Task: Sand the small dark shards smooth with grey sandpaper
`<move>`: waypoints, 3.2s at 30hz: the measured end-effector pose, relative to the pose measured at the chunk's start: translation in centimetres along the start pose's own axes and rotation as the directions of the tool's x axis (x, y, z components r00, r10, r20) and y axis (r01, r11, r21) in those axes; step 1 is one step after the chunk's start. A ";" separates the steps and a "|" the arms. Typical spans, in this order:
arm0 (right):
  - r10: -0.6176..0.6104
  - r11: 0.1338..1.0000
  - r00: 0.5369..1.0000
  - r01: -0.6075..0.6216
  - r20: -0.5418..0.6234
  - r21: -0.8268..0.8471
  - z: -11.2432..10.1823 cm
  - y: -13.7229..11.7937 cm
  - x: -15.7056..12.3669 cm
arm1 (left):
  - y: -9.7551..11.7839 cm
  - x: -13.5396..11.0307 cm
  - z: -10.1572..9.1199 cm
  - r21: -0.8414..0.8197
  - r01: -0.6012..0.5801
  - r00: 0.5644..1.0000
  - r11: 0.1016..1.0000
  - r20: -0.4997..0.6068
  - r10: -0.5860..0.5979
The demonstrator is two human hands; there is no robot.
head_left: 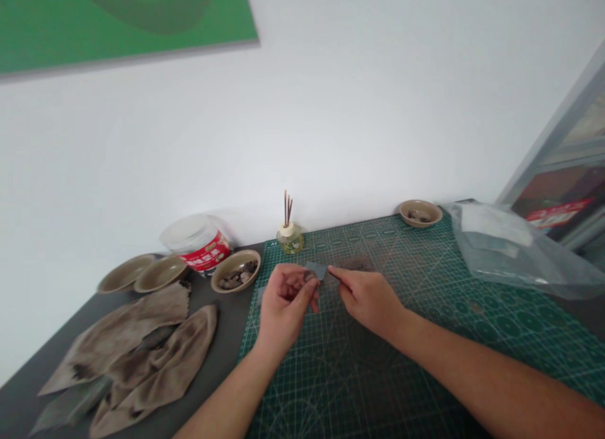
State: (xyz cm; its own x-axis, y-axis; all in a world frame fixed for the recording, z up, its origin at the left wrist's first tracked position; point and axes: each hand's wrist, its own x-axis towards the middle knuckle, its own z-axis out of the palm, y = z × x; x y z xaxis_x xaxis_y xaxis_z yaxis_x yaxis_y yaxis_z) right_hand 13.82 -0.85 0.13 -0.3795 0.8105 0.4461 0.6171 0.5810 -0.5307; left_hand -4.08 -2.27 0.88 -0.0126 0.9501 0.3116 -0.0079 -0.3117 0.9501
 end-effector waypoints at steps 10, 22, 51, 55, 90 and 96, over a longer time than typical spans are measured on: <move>-0.089 0.971 0.976 0.129 -0.197 0.203 -0.1 -0.3 -0.3 | -0.6 0.3 0.1 0.004 0.105 0.988 0.994 0.112 -0.105; -0.330 0.944 0.937 0.330 -0.115 -0.013 0.3 0.4 0.0 | -0.7 0.1 0.0 0.133 0.048 0.992 0.990 0.108 -0.062; -0.357 0.933 0.923 0.359 -0.145 -0.018 0.2 -0.5 -0.7 | -0.5 0.0 0.1 0.074 0.002 0.998 0.997 0.069 -0.007; -0.264 0.964 0.954 0.265 -0.144 -0.015 0.2 -0.1 -0.5 | -0.4 0.0 0.1 0.003 0.014 0.997 1.000 0.076 -0.014; 0.093 0.864 0.982 -0.161 0.162 0.478 -6.1 1.5 -5.6 | 2.5 -2.0 3.5 0.652 -0.285 0.934 0.703 0.353 0.051; 0.133 0.733 0.983 -0.185 0.129 0.654 -3.4 2.5 -5.4 | 2.7 -2.8 5.9 0.633 -0.351 0.904 0.690 0.421 0.073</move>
State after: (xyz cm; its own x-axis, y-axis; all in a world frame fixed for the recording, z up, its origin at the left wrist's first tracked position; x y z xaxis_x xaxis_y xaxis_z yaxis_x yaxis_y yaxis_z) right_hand 19.74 -4.05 -1.12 -0.3800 0.8833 0.2744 0.0717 0.3239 -0.9434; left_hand 1.80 -5.71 2.60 0.4093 0.8400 0.3561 0.6322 -0.5426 0.5531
